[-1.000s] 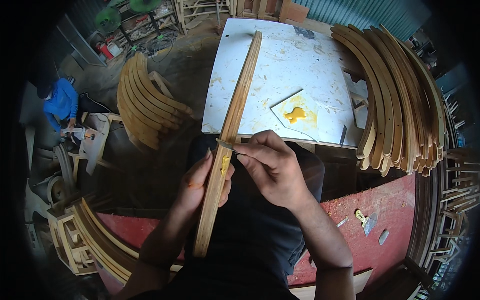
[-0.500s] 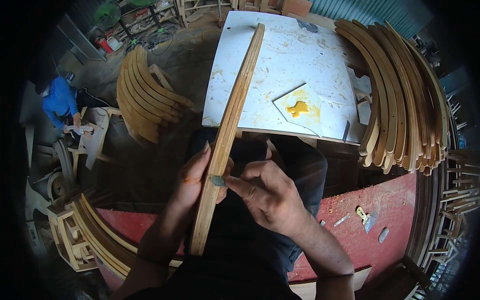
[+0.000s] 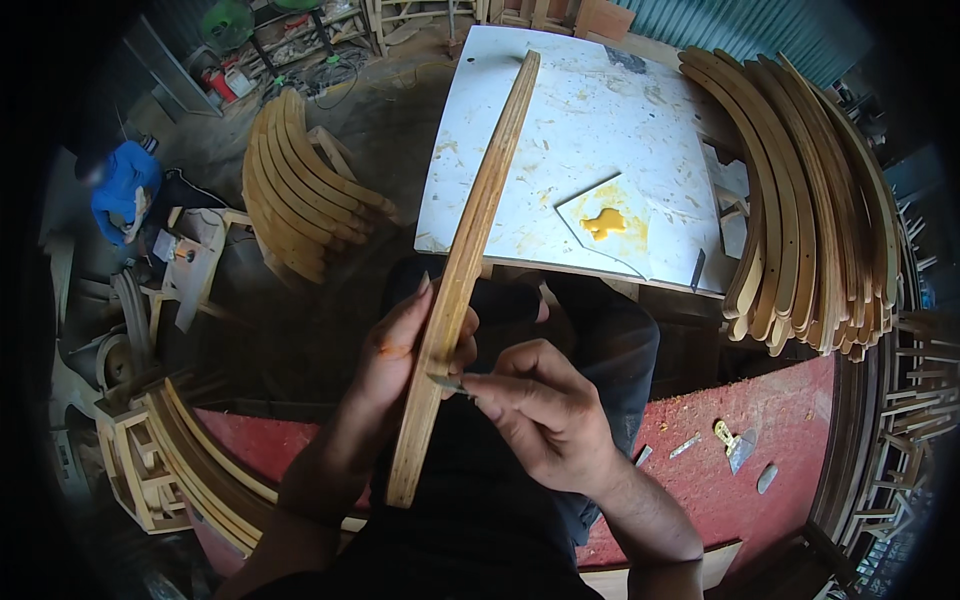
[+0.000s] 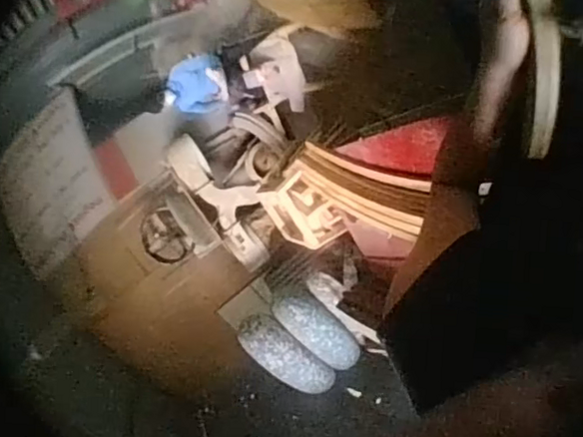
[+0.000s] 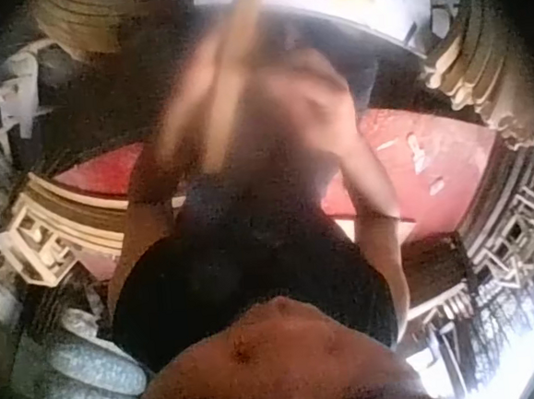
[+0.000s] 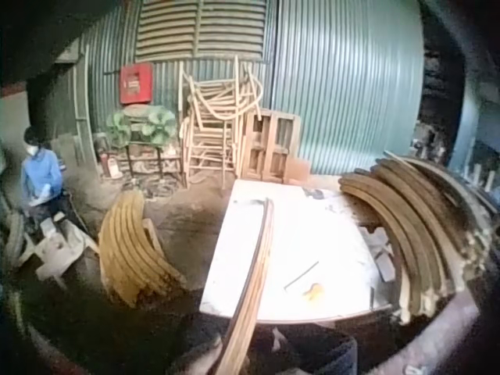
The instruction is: Applying glue to the edges of curved wooden furniture components using a small brush.
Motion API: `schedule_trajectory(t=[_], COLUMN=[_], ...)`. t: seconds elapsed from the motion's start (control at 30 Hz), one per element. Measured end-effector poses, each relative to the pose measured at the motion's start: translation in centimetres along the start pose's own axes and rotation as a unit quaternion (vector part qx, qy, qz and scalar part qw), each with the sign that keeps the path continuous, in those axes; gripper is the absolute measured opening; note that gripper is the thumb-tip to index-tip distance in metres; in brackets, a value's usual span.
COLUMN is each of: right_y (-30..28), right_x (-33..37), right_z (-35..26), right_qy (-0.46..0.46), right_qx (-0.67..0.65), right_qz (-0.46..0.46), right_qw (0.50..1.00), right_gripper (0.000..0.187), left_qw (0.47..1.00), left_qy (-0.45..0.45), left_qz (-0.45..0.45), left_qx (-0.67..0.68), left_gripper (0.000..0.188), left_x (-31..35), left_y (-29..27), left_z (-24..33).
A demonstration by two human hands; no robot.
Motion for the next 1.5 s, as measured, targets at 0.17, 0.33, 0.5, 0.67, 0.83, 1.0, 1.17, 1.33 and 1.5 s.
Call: schedule_trajectory(t=[0.17, 0.33, 0.5, 0.67, 0.83, 1.0, 1.17, 1.33, 1.5], right_y=[1.7, 2.3, 1.6, -0.1, -0.1, 1.4, 1.6, 0.7, 0.5], right_x=[-0.1, 1.2, 2.0, 2.4, -0.2, -0.6, 2.2, 2.6, 2.6], right_z=[0.1, 0.0, -0.9, -1.1, -0.7, -1.3, -1.5, -0.8, 0.9], right_qy=[-0.023, -0.127, -0.219, -0.160, -0.060, -0.184, -0.190, 0.005, 0.063], right_qx=[0.023, 0.179, 0.265, 0.192, 0.088, 0.223, 0.103, -0.053, -0.096], right_qz=[0.023, 0.060, 0.024, -0.046, -0.003, 0.012, -0.070, -0.084, -0.001], right_qw=[0.999, 0.974, 0.939, 0.967, 0.994, 0.957, 0.974, 0.995, 0.993], right_gripper=[0.022, 0.028, 0.034, 0.040, 0.032, 0.031, 0.031, 0.022, 0.022], left_qw=[1.000, 0.999, 0.999, 0.999, 1.000, 0.999, 0.999, 0.999, 0.995], left_qy=[0.011, 0.020, 0.004, -0.017, -0.007, 0.024, -0.015, -0.043, -0.067], left_qz=[0.027, 0.025, 0.035, 0.001, 0.023, 0.026, 0.048, 0.000, 0.071], left_qx=[-0.010, 0.010, 0.021, 0.048, 0.011, -0.021, 0.012, 0.030, -0.018], left_gripper=[0.051, 0.048, 0.048, 0.048, 0.049, 0.049, 0.049, 0.053, 0.051], left_x=[-0.1, -0.5, -0.3, -0.1, -0.2, -0.1, 0.1, 0.4, 3.7], left_y=[0.3, -0.1, -0.3, -0.7, -0.4, 0.5, 0.3, 0.0, -3.3], left_z=[-0.2, -0.5, -0.5, -0.3, -0.5, 0.2, 0.2, 0.8, 0.5])
Point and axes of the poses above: each hand's wrist, its own x-axis away from the middle knuckle, its own y-axis out of the palm, z = x × y, the point moved 2 cm from there along -x, towards the middle knuckle, and after that the axes turned 11 degrees about z, right-handed, at the moved point
